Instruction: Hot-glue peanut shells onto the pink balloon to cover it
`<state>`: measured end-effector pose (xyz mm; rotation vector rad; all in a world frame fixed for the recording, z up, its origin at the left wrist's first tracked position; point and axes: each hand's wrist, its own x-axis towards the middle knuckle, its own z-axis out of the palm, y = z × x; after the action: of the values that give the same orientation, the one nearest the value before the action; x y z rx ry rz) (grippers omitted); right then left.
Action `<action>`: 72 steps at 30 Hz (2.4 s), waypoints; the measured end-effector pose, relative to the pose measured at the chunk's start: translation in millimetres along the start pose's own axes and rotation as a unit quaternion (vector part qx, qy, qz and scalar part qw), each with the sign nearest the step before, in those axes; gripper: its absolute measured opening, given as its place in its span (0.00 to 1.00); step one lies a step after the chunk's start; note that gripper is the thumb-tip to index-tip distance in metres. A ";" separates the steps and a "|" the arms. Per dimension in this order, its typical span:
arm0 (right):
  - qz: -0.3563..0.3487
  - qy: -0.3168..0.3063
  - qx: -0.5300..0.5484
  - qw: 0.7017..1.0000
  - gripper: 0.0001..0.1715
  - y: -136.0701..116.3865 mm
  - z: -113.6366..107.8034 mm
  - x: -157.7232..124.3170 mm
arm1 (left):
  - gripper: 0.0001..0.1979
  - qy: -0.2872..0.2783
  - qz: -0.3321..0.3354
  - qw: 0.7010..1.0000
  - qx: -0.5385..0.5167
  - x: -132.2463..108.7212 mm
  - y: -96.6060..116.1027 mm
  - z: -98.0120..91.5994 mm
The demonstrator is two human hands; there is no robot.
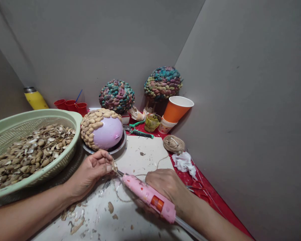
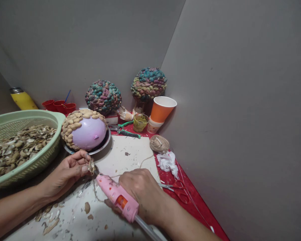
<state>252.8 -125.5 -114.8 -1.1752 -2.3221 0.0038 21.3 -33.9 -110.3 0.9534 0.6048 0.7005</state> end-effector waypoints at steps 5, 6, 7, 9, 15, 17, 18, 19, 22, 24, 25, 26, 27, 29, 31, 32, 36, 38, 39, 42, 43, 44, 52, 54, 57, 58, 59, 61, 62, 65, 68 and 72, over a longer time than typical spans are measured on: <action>0.009 -0.005 0.000 1.000 0.27 -0.2 -0.7 -0.4 | 0.12 0.008 0.000 1.000 0.000 0.1 0.2 0.3; 0.011 -0.005 -0.001 1.000 0.28 -0.7 -1.1 0.1 | 0.12 0.008 0.000 1.000 -0.002 0.1 0.3 0.4; 0.011 -0.006 -0.002 1.000 0.29 -1.3 -1.5 0.7 | 0.12 0.007 0.000 1.000 -0.004 0.1 0.3 0.5; 0.008 -0.005 -0.006 1.000 0.30 -1.7 -2.0 1.6 | 0.12 0.003 0.000 1.000 -0.006 0.0 0.3 0.3; 0.006 0.021 -0.059 0.998 0.25 6.4 -2.4 0.3 | 0.11 -0.003 -0.004 1.000 -0.012 0.2 0.7 -0.7; 0.019 0.054 -0.080 0.995 0.24 11.0 -3.8 0.8 | 0.11 -0.006 -0.004 1.000 -0.013 0.4 0.6 -0.9; 0.031 0.076 -0.094 0.992 0.24 13.6 -4.7 1.4 | 0.11 -0.008 -0.004 1.000 -0.011 0.3 0.3 -1.0; 0.048 0.099 -0.112 0.988 0.25 16.4 -5.7 2.3 | 0.11 -0.009 -0.003 1.000 -0.009 0.0 0.0 -1.1; 0.150 0.085 -0.149 0.974 0.25 26.7 -8.1 4.5 | 0.10 -0.015 -0.005 1.000 0.000 -1.4 -1.5 -1.4; 0.251 -0.010 -0.147 0.957 0.21 34.8 -8.6 5.1 | 0.11 -0.022 -0.004 1.000 0.005 -2.5 -2.5 -1.4; 0.291 -0.056 -0.142 0.944 0.18 38.8 -8.6 5.1 | 0.11 -0.023 -0.003 1.000 0.005 -2.9 -3.1 -1.2; 0.318 -0.091 -0.138 0.934 0.15 42.5 -8.4 5.0 | 0.12 -0.023 -0.001 1.000 0.004 -3.3 -3.8 -1.1; 0.334 -0.107 -0.136 0.926 0.12 45.8 -8.1 4.8 | 0.12 -0.023 0.000 1.000 0.004 -3.5 -4.6 -1.0; 0.342 -0.111 -0.136 0.923 0.08 50.8 -7.6 4.5 | 0.13 -0.023 0.004 1.000 0.006 -3.9 -6.5 -0.9; 0.345 -0.112 -0.129 0.923 0.09 53.7 -7.5 4.4 | 0.13 -0.027 0.005 1.000 0.010 -4.2 -8.5 -0.9; 0.346 -0.113 -0.124 0.923 0.10 54.5 -7.6 4.4 | 0.13 -0.029 0.006 1.000 0.009 -4.4 -9.4 -0.9; 0.342 -0.111 -0.105 0.927 0.13 54.8 -9.1 4.2 | 0.15 -0.034 0.019 0.999 0.002 -6.0 -12.3 0.2; 0.340 -0.112 -0.091 0.930 0.14 54.7 -10.6 3.6 | 0.15 -0.034 0.033 0.999 0.003 -7.3 -13.7 0.8; 0.337 -0.113 -0.081 0.931 0.15 54.8 -11.8 3.1 | 0.15 -0.034 0.040 0.999 0.004 -7.9 -14.3 1.0; 0.323 -0.105 -0.051 0.939 0.17 55.6 -18.5 3.7 | 0.14 -0.030 0.061 0.998 0.004 -9.3 -14.6 1.6; 0.317 -0.096 -0.041 0.943 0.17 55.7 -22.1 5.4 | 0.15 -0.028 0.068 0.997 0.005 -9.7 -13.7 1.9; 0.311 -0.081 -0.031 0.947 0.17 55.6 -26.3 8.4 | 0.15 -0.028 0.076 0.997 0.007 -10.1 -12.3 2.4; 0.212 0.059 0.085 0.972 0.23 48.1 -52.7 85.2 | 0.17 -0.027 0.112 0.992 0.050 -15.8 10.9 12.2; 0.186 0.092 0.120 0.971 0.24 55.0 -45.9 113.0 | 0.17 -0.027 0.126 0.990 0.063 -16.8 17.0 13.7; 0.164 0.113 0.164 0.966 0.26 71.7 -26.7 151.6 | 0.18 -0.008 0.142 0.987 0.074 -19.1 26.5 14.1; 0.155 0.111 0.178 0.965 0.26 77.0 -19.5 162.6 | 0.18 0.007 0.150 0.986 0.079 -20.4 30.0 13.9; 0.146 0.108 0.190 0.965 0.26 81.2 -12.6 172.2 | 0.17 0.022 0.158 0.983 0.088 -22.3 33.9 13.7; 0.125 0.101 0.208 0.965 0.25 86.0 -0.8 186.9 | 0.16 0.053 0.177 0.976 0.118 -27.3 42.9 13.4; 0.115 0.099 0.214 0.965 0.24 86.3 3.9 192.0 | 0.15 0.065 0.182 0.971 0.140 -30.5 47.9 13.4; 0.090 0.093 0.225 0.966 0.22 81.3 13.3 199.3 | 0.13 0.101 0.197 0.953 0.206 -41.3 64.3 15.0; 0.082 0.089 0.223 0.967 0.20 72.6 17.2 198.4 | 0.11 0.133 0.217 0.927 0.275 -51.0 81.3 18.4; 0.103 0.109 0.192 0.970 0.17 62.7 17.1 189.8 | 0.09 0.158 0.265 0.873 0.378 -54.7 102.3 20.4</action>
<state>200.9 59.5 -57.4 -1.1433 -1.8924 0.3646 -25.3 -45.3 -2.8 1.7958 0.9527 1.1594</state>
